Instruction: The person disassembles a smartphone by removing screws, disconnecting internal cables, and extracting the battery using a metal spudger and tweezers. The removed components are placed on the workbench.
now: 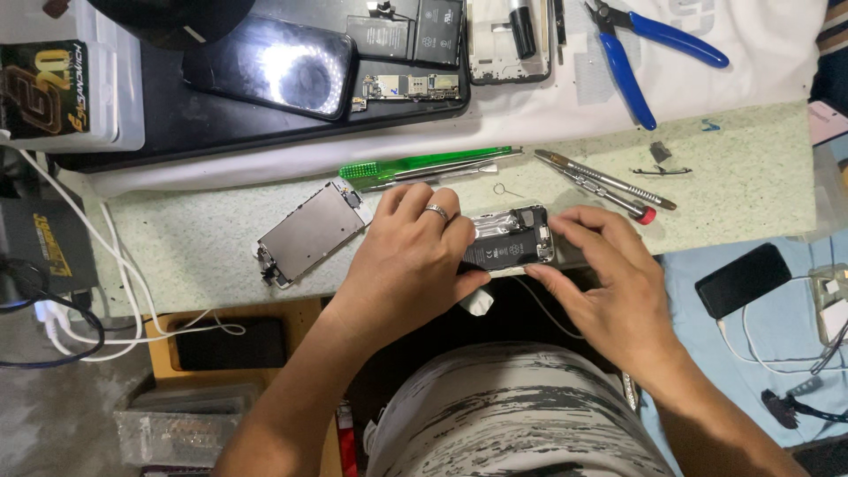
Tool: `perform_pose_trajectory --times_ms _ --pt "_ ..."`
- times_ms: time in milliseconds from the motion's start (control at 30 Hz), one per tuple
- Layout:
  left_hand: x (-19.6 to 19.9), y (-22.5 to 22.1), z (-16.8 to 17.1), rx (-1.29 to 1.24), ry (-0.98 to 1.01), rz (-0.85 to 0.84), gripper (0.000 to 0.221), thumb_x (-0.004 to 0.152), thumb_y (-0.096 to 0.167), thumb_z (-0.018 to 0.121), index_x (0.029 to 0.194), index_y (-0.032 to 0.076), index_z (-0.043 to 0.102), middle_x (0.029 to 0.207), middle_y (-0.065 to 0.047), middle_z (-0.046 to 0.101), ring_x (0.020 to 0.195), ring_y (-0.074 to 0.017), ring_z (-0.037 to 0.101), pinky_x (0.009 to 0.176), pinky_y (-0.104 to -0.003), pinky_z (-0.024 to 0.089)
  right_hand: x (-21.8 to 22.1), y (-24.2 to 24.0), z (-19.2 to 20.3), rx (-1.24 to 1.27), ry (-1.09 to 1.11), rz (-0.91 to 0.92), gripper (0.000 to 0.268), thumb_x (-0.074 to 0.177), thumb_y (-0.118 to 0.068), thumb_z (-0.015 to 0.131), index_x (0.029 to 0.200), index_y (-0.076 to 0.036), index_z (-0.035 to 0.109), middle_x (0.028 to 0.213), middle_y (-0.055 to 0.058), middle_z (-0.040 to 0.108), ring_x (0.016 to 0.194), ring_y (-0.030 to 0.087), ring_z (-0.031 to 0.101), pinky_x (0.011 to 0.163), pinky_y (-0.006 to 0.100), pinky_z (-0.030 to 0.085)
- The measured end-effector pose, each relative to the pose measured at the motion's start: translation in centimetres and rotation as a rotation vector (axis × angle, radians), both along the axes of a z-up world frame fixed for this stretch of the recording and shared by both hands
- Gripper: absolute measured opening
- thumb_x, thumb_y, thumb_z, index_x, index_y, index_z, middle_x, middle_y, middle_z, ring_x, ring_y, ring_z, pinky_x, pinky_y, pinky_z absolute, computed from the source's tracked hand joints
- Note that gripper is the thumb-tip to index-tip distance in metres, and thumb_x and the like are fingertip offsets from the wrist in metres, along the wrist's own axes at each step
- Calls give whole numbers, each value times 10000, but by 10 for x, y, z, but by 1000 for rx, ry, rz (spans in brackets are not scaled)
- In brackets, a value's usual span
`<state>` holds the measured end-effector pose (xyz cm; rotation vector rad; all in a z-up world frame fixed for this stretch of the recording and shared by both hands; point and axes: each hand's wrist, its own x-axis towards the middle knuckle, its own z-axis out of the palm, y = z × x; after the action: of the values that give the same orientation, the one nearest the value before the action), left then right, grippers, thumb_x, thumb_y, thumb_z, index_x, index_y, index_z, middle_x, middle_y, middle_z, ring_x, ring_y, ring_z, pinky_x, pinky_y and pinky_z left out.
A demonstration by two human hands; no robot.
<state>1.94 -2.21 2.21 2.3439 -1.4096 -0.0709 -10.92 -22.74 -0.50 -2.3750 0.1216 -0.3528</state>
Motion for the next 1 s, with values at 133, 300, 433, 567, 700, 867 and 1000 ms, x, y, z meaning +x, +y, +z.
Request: perform_pose_trajectory --times_ms 133,300,433,567,700,867,1000 --pt "-9 4 -5 -102 -36 64 412 697 335 889 873 44 657 977 -114 608 977 -317 582 891 -447 478 3 7 8 90 11 12 572 820 -131 838 1333 -12 615 1282 158 643 1077 242 685 880 326 567" --pt "-25 7 -14 -234 -12 142 412 696 281 902 926 38 662 955 -99 600 925 -298 578 792 -397 520 10 12 5 192 84 -91 539 859 -91 805 1352 -11 602 1198 117 700 869 149 680 752 272 552" --pt "-37 6 -19 -272 11 230 432 717 284 919 956 60 637 992 -93 599 948 -297 582 809 -402 527 16 16 -8 543 98 -143 452 919 -26 753 1353 -13 629 1125 60 692 892 78 634 750 216 547" --pt "-40 1 -17 -376 55 319 553 742 344 915 1072 50 582 1092 -140 587 1021 -320 596 834 -412 542 25 10 -18 808 16 -110 399 948 14 718 1341 11 647 1155 40 708 964 51 648 823 193 535" --pt "-33 -5 -15 -482 358 355 592 878 258 831 1314 -6 531 1151 -169 635 1001 -283 687 764 -369 592 31 7 -17 815 48 -93 363 933 -7 730 1294 -5 693 1119 35 742 936 46 654 785 186 523" --pt "-24 -12 -16 -587 744 303 436 981 125 712 1379 22 569 969 -113 752 816 -161 760 684 -286 601 41 8 -10 716 102 -8 316 957 -39 723 1273 -31 730 1058 28 762 897 46 652 766 197 519" --pt "-19 -16 -22 -629 904 418 317 993 88 669 1304 24 655 882 -91 775 699 -98 704 593 -245 571 45 15 -8 716 67 -17 305 991 -87 679 1290 -31 702 1071 10 757 932 42 663 818 189 531"
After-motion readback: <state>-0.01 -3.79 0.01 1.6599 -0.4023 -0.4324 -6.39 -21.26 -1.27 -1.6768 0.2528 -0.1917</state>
